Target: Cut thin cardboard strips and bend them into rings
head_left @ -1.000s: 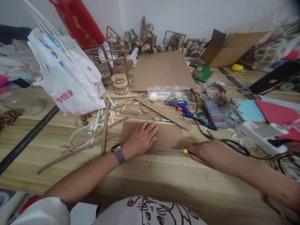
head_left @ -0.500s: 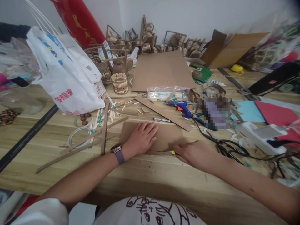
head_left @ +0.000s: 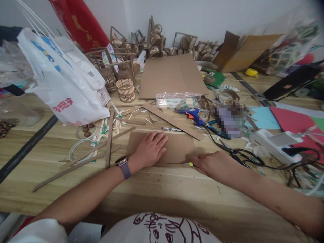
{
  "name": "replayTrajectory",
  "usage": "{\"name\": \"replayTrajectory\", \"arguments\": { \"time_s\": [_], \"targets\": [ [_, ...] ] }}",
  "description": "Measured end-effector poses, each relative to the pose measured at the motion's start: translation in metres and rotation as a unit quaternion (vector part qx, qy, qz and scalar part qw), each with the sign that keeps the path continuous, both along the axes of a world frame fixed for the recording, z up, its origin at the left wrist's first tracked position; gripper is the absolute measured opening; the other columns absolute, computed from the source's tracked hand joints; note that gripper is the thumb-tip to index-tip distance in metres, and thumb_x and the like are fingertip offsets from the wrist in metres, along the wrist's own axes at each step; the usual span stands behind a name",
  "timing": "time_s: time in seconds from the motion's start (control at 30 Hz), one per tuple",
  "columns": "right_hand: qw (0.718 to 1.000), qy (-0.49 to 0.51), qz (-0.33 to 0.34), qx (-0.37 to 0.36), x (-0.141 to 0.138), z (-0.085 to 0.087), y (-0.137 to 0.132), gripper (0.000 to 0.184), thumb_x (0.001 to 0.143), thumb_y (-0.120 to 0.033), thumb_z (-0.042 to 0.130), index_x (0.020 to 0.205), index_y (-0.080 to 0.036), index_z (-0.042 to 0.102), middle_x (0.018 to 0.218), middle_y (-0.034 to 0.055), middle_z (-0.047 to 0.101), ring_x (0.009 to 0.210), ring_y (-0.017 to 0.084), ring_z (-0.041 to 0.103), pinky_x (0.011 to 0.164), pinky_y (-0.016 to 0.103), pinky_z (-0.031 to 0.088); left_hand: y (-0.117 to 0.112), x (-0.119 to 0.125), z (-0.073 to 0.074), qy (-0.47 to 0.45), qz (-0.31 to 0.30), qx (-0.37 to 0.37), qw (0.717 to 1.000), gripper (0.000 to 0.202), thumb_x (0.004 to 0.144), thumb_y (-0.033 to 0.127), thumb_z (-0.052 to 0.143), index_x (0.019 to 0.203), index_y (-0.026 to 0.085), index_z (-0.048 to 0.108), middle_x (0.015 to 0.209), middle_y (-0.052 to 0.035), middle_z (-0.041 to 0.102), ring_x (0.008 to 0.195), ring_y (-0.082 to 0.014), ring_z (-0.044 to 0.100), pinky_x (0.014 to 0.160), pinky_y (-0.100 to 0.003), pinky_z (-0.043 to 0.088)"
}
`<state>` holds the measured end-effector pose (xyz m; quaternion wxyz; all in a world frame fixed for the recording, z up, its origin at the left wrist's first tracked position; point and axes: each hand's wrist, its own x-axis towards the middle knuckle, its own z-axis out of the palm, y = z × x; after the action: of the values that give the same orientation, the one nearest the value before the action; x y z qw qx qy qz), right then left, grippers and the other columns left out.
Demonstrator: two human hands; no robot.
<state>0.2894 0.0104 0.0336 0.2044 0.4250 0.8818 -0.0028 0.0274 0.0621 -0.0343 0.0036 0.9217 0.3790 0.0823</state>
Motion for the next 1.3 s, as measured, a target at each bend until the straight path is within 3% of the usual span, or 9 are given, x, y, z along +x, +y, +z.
{"name": "replayTrajectory", "arguments": {
  "time_s": [0.23, 0.47, 0.6, 0.7, 0.83, 0.9, 1.0, 1.07, 1.3],
  "targets": [
    [1.0, -0.005, -0.022, -0.019, 0.021, 0.004, -0.004, 0.027, 0.097, -0.019, 0.045, 0.116, -0.023, 0.064, 0.076, 0.005, 0.076, 0.061, 0.02, 0.071, 0.045, 0.03, 0.017, 0.001, 0.0, -0.001, -0.002, -0.001, 0.003, 1.0, 0.049, 0.107, 0.039, 0.033, 0.147, 0.014, 0.047, 0.157, -0.01, 0.041, 0.139, -0.0309, 0.037, 0.116, -0.046, 0.03],
    [0.996, 0.087, 0.009, -0.019, 0.057, -0.008, -0.007, 0.023, 0.099, -0.03, 0.043, 0.101, -0.025, 0.065, 0.07, 0.001, 0.072, 0.055, 0.015, 0.066, 0.048, 0.025, 0.027, 0.0, 0.0, 0.0, 0.001, -0.004, 0.005, 1.0, 0.049, 0.107, 0.037, 0.035, 0.147, 0.013, 0.048, 0.157, -0.0102, 0.041, 0.138, -0.0324, 0.037, 0.116, -0.047, 0.03],
    [0.998, 0.063, 0.019, -0.009, 0.074, -0.011, -0.005, 0.026, 0.099, -0.028, 0.042, 0.098, -0.024, 0.067, 0.072, 0.0027, 0.072, 0.052, 0.016, 0.063, 0.047, 0.027, 0.025, 0.0, 0.0, -0.001, 0.001, -0.002, 0.014, 1.0, 0.048, 0.107, 0.038, 0.035, 0.146, 0.013, 0.048, 0.157, -0.0104, 0.042, 0.138, -0.0318, 0.037, 0.116, -0.047, 0.031],
    [0.999, 0.028, 0.021, -0.023, 0.082, -0.001, 0.0, 0.024, 0.098, -0.025, 0.044, 0.092, -0.023, 0.068, 0.07, 0.0037, 0.072, 0.053, 0.017, 0.063, 0.047, 0.029, 0.024, 0.0, 0.001, -0.001, 0.002, -0.001, 0.009, 1.0, 0.048, 0.107, 0.037, 0.036, 0.146, 0.014, 0.048, 0.157, -0.0099, 0.041, 0.138, -0.0318, 0.037, 0.115, -0.048, 0.032],
    [0.999, 0.014, -0.017, -0.035, 0.063, 0.019, 0.007, 0.022, 0.097, -0.027, 0.047, 0.091, -0.022, 0.068, 0.073, 0.0055, 0.073, 0.058, 0.02, 0.066, 0.048, 0.029, 0.027, 0.0, 0.002, -0.002, -0.001, -0.001, 0.008, 1.0, 0.048, 0.107, 0.037, 0.035, 0.146, 0.013, 0.049, 0.157, -0.0105, 0.042, 0.137, -0.0317, 0.038, 0.116, -0.049, 0.031],
    [0.999, 0.017, -0.018, -0.048, 0.04, 0.021, 0.007, 0.024, 0.099, -0.028, 0.044, 0.102, -0.023, 0.067, 0.081, 0.0052, 0.076, 0.067, 0.021, 0.07, 0.05, 0.028, 0.031, 0.0, 0.002, -0.001, -0.004, 0.0, 0.009, 1.0, 0.048, 0.107, 0.037, 0.034, 0.146, 0.013, 0.049, 0.157, -0.0111, 0.042, 0.137, -0.0312, 0.039, 0.115, -0.049, 0.031],
    [0.997, 0.049, -0.001, -0.061, 0.006, 0.015, 0.006, 0.028, 0.099, -0.026, 0.044, 0.118, -0.022, 0.064, 0.096, 0.0073, 0.077, 0.076, 0.022, 0.073, 0.055, 0.028, 0.039, -0.001, 0.002, -0.001, -0.008, 0.001, 0.007, 1.0, 0.048, 0.107, 0.037, 0.034, 0.146, 0.013, 0.048, 0.157, -0.0107, 0.041, 0.137, -0.0317, 0.038, 0.115, -0.048, 0.031],
    [0.996, 0.062, 0.003, -0.064, -0.008, 0.009, 0.006, 0.026, 0.098, -0.025, 0.046, 0.114, -0.02, 0.065, 0.094, 0.0088, 0.077, 0.075, 0.023, 0.073, 0.056, 0.029, 0.041, -0.001, 0.001, 0.0, -0.012, 0.0, 0.006, 1.0, 0.048, 0.107, 0.037, 0.034, 0.146, 0.013, 0.048, 0.158, -0.0107, 0.04, 0.138, -0.0316, 0.037, 0.115, -0.048, 0.031],
    [0.997, 0.061, 0.015, -0.052, -0.01, 0.002, 0.007, 0.021, 0.096, -0.026, 0.048, 0.107, -0.021, 0.065, 0.084, 0.0056, 0.077, 0.068, 0.02, 0.073, 0.051, 0.026, 0.036, -0.002, 0.002, 0.001, -0.01, 0.004, 0.001, 1.0, 0.047, 0.107, 0.037, 0.034, 0.146, 0.015, 0.047, 0.157, -0.0097, 0.041, 0.139, -0.0311, 0.036, 0.116, -0.047, 0.03]
  ]
}}
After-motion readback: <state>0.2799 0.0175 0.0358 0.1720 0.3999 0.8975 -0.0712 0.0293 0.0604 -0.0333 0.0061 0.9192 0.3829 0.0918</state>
